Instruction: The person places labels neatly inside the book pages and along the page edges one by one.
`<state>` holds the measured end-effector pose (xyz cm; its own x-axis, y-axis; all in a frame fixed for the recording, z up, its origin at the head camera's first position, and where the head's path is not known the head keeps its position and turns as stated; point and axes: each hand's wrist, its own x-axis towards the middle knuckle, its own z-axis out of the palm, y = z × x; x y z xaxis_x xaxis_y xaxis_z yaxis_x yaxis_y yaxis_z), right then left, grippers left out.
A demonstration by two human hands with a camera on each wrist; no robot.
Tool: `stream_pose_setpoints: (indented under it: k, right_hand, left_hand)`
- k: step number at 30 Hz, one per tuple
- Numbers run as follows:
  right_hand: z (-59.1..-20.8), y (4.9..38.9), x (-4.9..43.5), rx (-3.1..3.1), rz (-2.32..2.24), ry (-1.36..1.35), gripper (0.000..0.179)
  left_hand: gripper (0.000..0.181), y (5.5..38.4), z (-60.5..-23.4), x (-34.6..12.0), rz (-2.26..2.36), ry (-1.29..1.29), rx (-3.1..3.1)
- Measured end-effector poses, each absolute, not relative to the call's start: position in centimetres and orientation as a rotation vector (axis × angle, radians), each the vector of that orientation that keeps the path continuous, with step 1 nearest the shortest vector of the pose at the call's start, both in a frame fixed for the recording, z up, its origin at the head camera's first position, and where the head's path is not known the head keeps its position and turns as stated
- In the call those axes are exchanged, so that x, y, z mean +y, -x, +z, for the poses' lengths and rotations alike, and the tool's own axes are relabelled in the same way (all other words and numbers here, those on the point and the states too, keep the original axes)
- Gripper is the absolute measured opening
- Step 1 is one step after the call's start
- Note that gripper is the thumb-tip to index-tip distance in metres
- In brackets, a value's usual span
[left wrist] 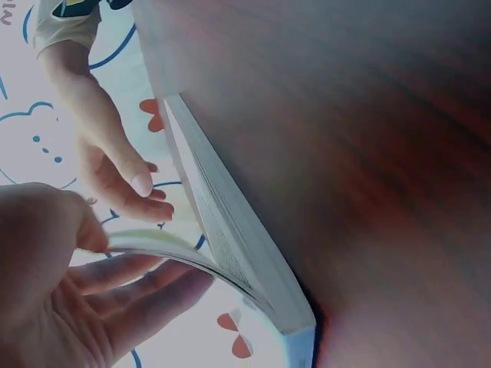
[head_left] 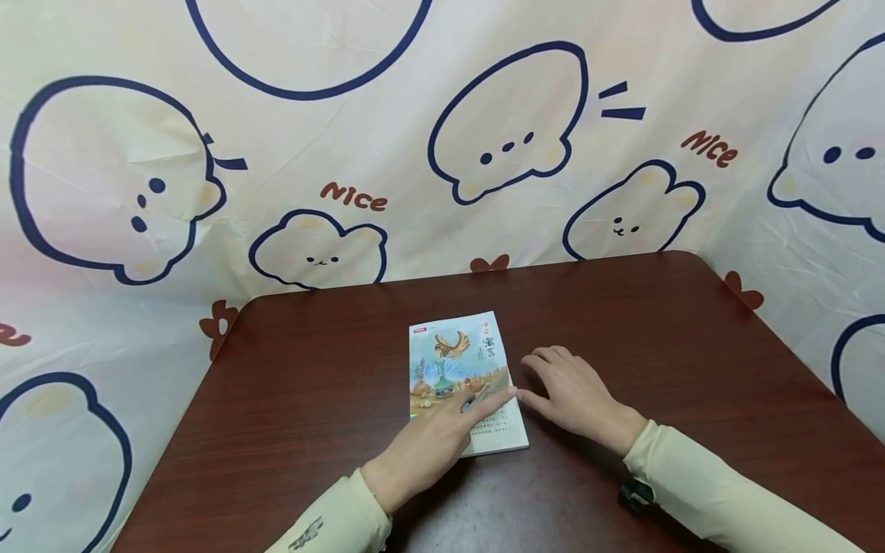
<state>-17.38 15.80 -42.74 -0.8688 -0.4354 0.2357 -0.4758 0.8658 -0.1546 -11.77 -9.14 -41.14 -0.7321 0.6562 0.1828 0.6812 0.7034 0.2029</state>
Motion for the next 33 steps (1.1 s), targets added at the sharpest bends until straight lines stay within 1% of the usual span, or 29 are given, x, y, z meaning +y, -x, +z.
stream_pose_setpoints:
  k: [2, 5, 7, 9, 13, 16, 17, 19, 21, 22, 29, 33]
  right_hand:
    - [-42.8, 17.3, 15.6, -2.843, 0.317, -0.717, 0.054]
    - [-43.0, 17.2, 15.2, -2.833, 0.328, -0.747, 0.050]
    - [-43.2, 17.1, 14.9, -2.820, 0.324, -0.777, 0.046]
    - [-43.3, 17.0, 14.7, -2.800, 0.307, -0.811, 0.044]
    - [-43.5, 16.9, 14.3, -2.789, 0.254, -0.848, 0.042]
    - [-43.6, 17.0, 14.0, -2.807, 0.242, -0.849, 0.040]
    - [-43.6, 17.0, 14.0, -2.813, 0.246, -0.851, 0.040]
    - [-43.6, 17.0, 13.9, -2.825, 0.268, -0.853, 0.039]
    - [-43.6, 17.0, 13.8, -2.831, 0.284, -0.861, 0.038]
    - [-43.5, 17.0, 13.7, -2.835, 0.291, -0.862, 0.037]
    - [-43.3, 16.9, 13.5, -2.865, 0.304, -0.852, 0.037]
    - [-43.3, 16.9, 13.4, -2.890, 0.313, -0.834, 0.038]
  left_hand:
    - [0.070, 11.7, -41.1, -9.3, -0.370, 1.076, -2.794]
    - [0.035, 11.6, -41.2, -9.6, -0.327, 1.019, -2.708]
    - [0.021, 11.5, -41.3, -9.7, -0.294, 0.970, -2.624]
    - [0.016, 11.4, -41.5, -9.9, -0.247, 0.918, -2.526]
    - [0.016, 11.4, -41.7, -10.4, -0.156, 0.837, -2.348]
    - [0.004, 11.6, -41.9, -10.8, -0.137, 0.813, -2.265]
    - [0.007, 11.6, -42.0, -10.9, -0.135, 0.805, -2.244]
    - [0.021, 11.5, -42.1, -11.2, -0.121, 0.781, -2.208]
    - [0.031, 11.5, -42.0, -11.4, -0.119, 0.753, -2.176]
    - [0.034, 11.5, -42.0, -11.5, -0.122, 0.742, -2.162]
    - [0.040, 11.3, -41.6, -12.7, -0.103, 0.749, -1.978]
    - [0.057, 11.1, -41.5, -13.6, -0.041, 0.756, -1.861]
